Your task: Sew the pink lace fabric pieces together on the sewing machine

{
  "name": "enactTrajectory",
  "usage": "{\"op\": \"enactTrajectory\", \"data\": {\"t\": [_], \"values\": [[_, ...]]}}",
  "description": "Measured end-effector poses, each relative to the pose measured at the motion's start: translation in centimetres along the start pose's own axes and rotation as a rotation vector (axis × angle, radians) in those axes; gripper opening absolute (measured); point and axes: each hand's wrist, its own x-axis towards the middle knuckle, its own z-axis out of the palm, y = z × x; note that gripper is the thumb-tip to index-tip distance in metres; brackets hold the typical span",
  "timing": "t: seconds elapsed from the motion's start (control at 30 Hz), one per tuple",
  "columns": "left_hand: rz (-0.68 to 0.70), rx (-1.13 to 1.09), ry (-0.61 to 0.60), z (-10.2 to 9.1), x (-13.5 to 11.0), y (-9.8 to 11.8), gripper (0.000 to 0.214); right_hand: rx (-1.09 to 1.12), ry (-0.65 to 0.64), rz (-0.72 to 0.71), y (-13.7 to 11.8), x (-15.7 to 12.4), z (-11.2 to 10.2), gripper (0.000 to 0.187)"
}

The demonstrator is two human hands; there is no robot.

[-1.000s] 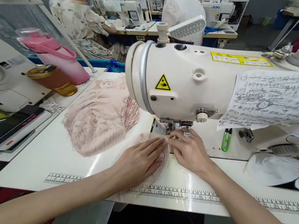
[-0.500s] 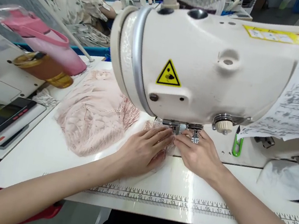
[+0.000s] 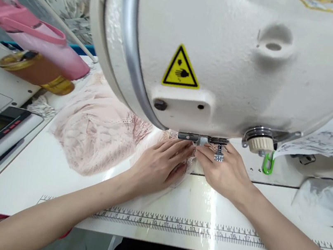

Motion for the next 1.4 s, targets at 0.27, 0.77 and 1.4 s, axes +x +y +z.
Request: {"op": "enactTrajectory", "data": {"t": [0.27,0.77,1.4], "values": [[0.110,0.077,-0.077,-1.0,-0.4,0.2,0.043,-0.004,0.009,-0.032,0.0,-0.2,-0.1,0.030],[0.055,-0.001,-0.010,-0.9,-0.3,0.4,0.043,0.031,-0.038,-0.003,0.0,-0.4,-0.1,0.036],[-0.021,-0.022,-0.110,0.0,0.4,-0.9,0.047,-0.044,-0.032,0.019,-0.3,-0.6,0.6,0.038]]}}
